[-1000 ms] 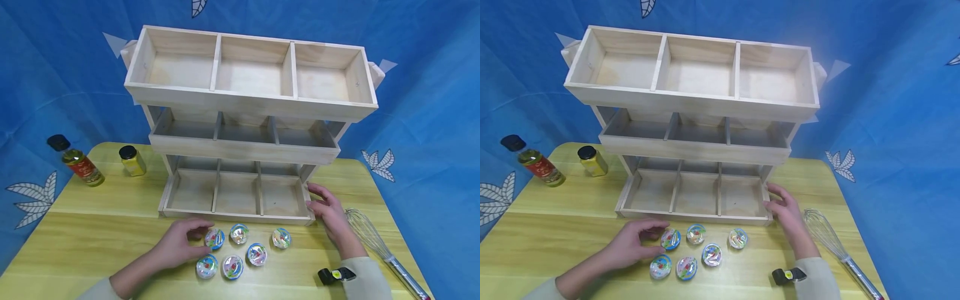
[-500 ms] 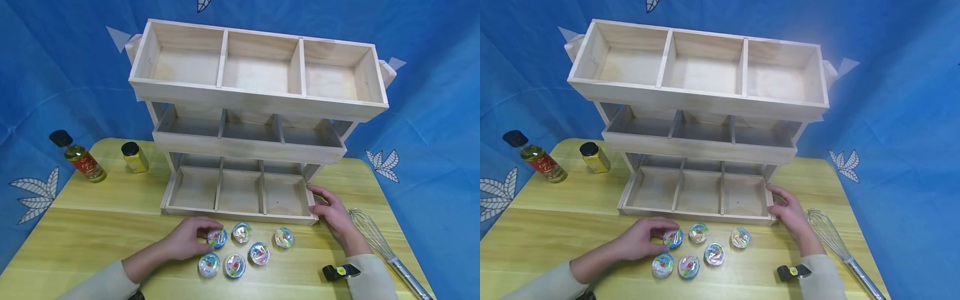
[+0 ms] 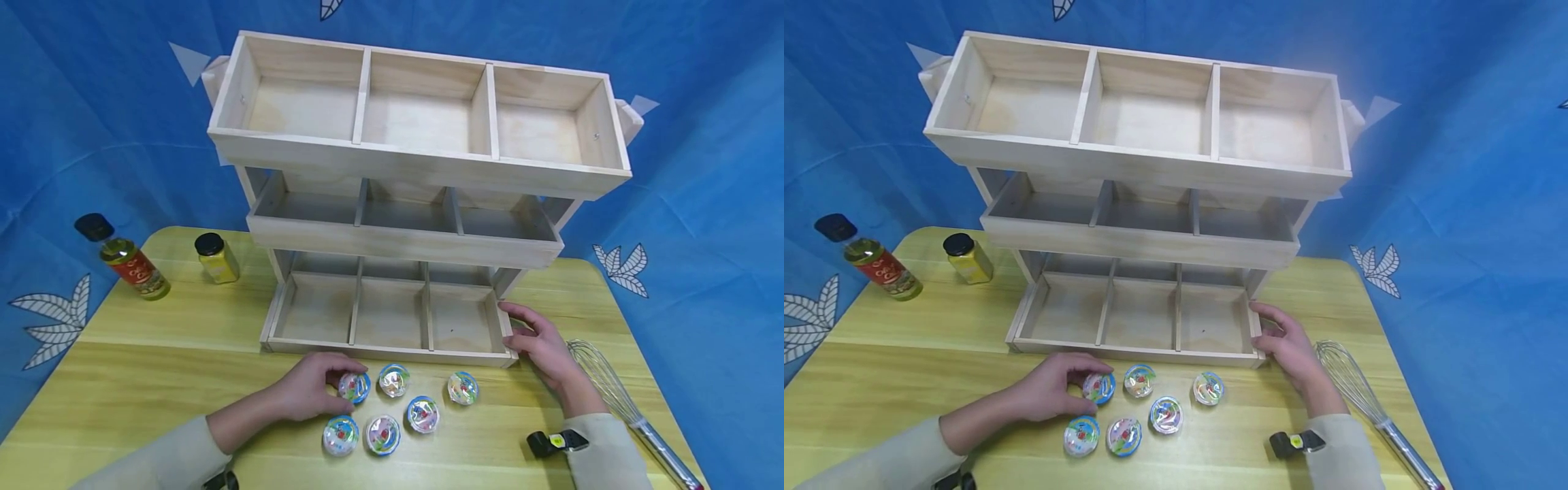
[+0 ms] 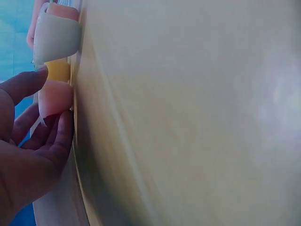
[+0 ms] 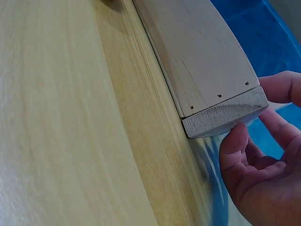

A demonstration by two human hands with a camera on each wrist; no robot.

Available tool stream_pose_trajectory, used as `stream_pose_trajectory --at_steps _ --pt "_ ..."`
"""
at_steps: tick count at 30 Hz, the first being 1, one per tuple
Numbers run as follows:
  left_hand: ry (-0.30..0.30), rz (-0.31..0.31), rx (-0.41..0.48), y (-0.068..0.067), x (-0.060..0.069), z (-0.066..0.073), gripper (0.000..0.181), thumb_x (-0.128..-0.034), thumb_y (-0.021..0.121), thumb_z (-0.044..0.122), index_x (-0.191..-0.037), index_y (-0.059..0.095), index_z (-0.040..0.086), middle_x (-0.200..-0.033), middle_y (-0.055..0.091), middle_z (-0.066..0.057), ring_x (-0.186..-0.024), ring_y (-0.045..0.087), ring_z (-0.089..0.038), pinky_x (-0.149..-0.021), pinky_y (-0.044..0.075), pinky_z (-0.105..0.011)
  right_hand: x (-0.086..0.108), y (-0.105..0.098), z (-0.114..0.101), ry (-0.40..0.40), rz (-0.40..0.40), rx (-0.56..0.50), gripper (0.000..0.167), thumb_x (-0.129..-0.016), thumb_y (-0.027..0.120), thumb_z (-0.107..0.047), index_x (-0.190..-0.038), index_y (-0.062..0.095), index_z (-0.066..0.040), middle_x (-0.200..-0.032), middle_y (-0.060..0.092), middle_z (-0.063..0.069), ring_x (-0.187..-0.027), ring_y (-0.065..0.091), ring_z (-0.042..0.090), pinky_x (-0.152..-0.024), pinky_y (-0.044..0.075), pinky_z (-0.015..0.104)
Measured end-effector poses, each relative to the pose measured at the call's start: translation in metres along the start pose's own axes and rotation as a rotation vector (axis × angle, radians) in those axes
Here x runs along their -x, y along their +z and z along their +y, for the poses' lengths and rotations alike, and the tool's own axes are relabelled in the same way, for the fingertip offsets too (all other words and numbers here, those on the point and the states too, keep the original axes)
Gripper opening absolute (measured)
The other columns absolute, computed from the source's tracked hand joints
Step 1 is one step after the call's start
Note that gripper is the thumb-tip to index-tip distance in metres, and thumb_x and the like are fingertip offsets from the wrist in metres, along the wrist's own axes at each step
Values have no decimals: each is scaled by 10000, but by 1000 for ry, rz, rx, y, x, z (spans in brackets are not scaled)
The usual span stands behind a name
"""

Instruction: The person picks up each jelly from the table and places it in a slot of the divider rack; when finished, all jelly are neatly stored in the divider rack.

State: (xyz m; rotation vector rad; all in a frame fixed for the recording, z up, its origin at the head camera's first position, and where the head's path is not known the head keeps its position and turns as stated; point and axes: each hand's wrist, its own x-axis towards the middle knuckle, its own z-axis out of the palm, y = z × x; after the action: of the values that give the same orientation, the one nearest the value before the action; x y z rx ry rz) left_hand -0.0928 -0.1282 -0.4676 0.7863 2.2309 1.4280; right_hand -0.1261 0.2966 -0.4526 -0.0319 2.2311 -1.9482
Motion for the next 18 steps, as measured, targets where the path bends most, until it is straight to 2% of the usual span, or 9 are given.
stream_pose_trajectory --at_steps 8,13,18 --pt "-25 56 32 -5 6 1 547 -743 870 71 -1237 657 -22 -1214 637 -122 -935 652 -166 -833 559 -287 -2 -1 3 3 -7 28 634 -846 631 100 -1445 423 65 -1461 346 229 -1055 582 208 -778 559 306" --pt "-2 64 54 -10 12 7 555 -745 878 97 -1238 656 -30 -1210 644 -107 -977 644 -177 -867 550 -300 -2 -2 4 5 -8 45 628 -849 633 92 -1443 431 57 -1480 343 237 -1053 586 195 -789 557 304" --pt "33 109 42 -15 16 15 543 -744 884 126 -1227 672 0 -1166 669 -45 -979 633 -189 -852 556 -333 -3 -3 4 5 -13 53 627 -851 631 80 -1444 428 60 -1475 342 228 -1077 572 187 -802 553 303"
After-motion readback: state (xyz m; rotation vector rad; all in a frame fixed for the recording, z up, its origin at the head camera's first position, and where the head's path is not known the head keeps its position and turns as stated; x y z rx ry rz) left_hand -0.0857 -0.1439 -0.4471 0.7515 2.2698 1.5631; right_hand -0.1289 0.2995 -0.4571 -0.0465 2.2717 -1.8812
